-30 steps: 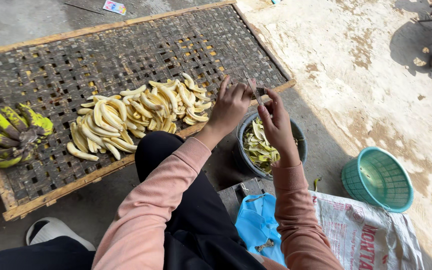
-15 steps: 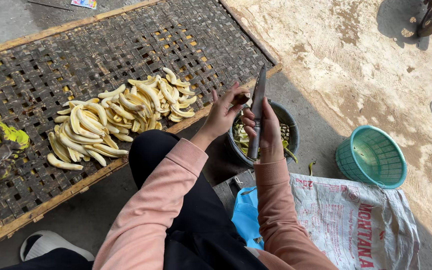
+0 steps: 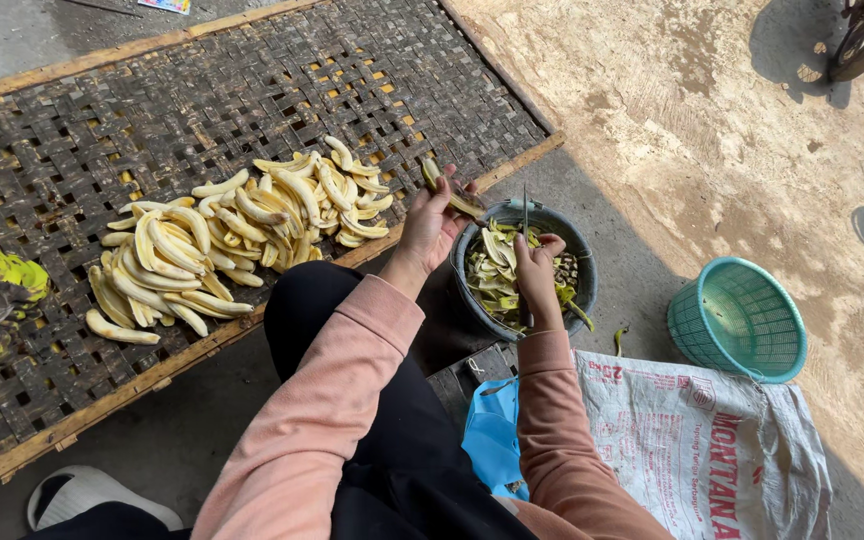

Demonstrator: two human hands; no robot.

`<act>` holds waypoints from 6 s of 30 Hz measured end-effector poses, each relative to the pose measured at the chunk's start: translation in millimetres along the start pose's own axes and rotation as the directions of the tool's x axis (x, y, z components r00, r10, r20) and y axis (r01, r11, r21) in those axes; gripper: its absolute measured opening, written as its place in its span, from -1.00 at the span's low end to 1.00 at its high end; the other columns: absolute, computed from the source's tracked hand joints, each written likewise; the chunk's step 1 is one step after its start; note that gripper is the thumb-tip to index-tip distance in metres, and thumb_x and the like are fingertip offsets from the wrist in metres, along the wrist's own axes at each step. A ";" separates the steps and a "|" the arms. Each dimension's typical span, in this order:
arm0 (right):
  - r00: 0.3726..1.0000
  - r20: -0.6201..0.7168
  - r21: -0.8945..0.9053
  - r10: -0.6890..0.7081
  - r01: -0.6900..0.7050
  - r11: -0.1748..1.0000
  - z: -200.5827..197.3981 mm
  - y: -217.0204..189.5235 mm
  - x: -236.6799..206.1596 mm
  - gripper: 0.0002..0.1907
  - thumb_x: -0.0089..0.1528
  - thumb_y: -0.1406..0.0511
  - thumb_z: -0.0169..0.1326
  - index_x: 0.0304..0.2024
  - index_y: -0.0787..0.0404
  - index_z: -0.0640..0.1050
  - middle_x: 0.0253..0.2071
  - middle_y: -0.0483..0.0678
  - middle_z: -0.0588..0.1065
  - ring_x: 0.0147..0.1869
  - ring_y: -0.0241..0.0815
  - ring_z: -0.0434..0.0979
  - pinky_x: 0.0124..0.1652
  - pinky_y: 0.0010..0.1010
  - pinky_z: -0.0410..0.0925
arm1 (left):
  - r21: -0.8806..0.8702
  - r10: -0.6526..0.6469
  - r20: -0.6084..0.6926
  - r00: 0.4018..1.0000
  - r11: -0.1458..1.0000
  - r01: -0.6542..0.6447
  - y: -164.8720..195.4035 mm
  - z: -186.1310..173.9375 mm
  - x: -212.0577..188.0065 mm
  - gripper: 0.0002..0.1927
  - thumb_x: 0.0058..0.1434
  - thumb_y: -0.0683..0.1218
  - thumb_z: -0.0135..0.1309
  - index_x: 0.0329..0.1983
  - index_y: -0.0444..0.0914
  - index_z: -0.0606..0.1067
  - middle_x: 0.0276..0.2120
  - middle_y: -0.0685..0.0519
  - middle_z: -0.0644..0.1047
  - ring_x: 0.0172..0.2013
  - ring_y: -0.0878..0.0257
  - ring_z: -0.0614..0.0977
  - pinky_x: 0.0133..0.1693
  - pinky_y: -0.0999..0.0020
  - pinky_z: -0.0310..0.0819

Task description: The person sits on the ground peeling bananas with a knife, cutting off the peel and placing the peeled bananas onto a woven bamboo tray while dropping peels into a basin. They occasionally reach into a pile of unpeeled bananas to grab the next one.

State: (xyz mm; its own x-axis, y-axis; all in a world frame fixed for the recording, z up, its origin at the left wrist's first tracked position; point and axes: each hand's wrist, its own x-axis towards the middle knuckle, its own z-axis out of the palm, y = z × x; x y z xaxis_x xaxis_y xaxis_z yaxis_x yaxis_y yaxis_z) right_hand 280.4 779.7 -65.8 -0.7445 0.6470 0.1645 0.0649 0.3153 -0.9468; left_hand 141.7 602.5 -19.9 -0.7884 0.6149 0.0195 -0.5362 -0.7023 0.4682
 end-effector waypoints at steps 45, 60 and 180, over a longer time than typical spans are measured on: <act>0.986 0.124 0.334 -0.112 0.065 0.940 22.5 -98.0 5.8 -0.53 0.45 0.25 0.13 0.32 0.16 0.27 -0.33 -0.26 0.40 -0.36 -0.52 0.33 -0.41 -0.64 0.22 | 0.341 0.146 -0.013 0.989 0.931 -0.133 -16.9 14.0 -8.7 -0.73 0.52 -0.04 -0.12 0.08 -0.22 0.54 -0.11 0.11 0.63 -0.13 0.40 0.62 -0.08 0.51 0.54; 0.996 0.021 0.287 -0.083 0.074 0.955 70.9 -96.1 18.1 -0.86 0.43 0.32 0.09 -0.17 0.30 0.55 -0.42 -0.21 0.51 -0.44 -0.46 0.43 -0.47 -0.52 0.33 | 0.646 0.120 -0.025 0.992 0.760 -0.075 -21.9 16.7 -11.4 -0.69 0.35 0.03 0.04 0.06 -0.16 0.32 -0.18 0.13 0.50 -0.28 0.40 0.57 -0.34 0.46 0.56; 0.932 0.356 0.231 0.062 -0.152 0.961 13.3 -80.5 -44.9 -0.44 0.45 0.12 -0.25 0.50 0.02 0.15 -0.16 -0.19 0.36 -0.48 -0.47 0.28 -0.53 -0.62 0.24 | -0.139 0.225 -0.308 0.925 0.951 -0.277 43.1 5.8 4.2 -0.71 0.55 0.02 -0.20 0.19 -0.18 0.39 -0.17 0.10 0.41 -0.31 0.38 0.48 -0.28 0.48 0.53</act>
State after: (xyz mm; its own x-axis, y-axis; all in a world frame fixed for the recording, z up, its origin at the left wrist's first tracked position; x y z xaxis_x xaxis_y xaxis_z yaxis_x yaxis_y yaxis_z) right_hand 299.8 716.1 -0.6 -0.9269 0.3754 -0.0039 0.0223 0.0445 -0.9988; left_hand 117.0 576.9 5.5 -0.9422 0.3004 -0.1485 -0.3331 -0.8881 0.3168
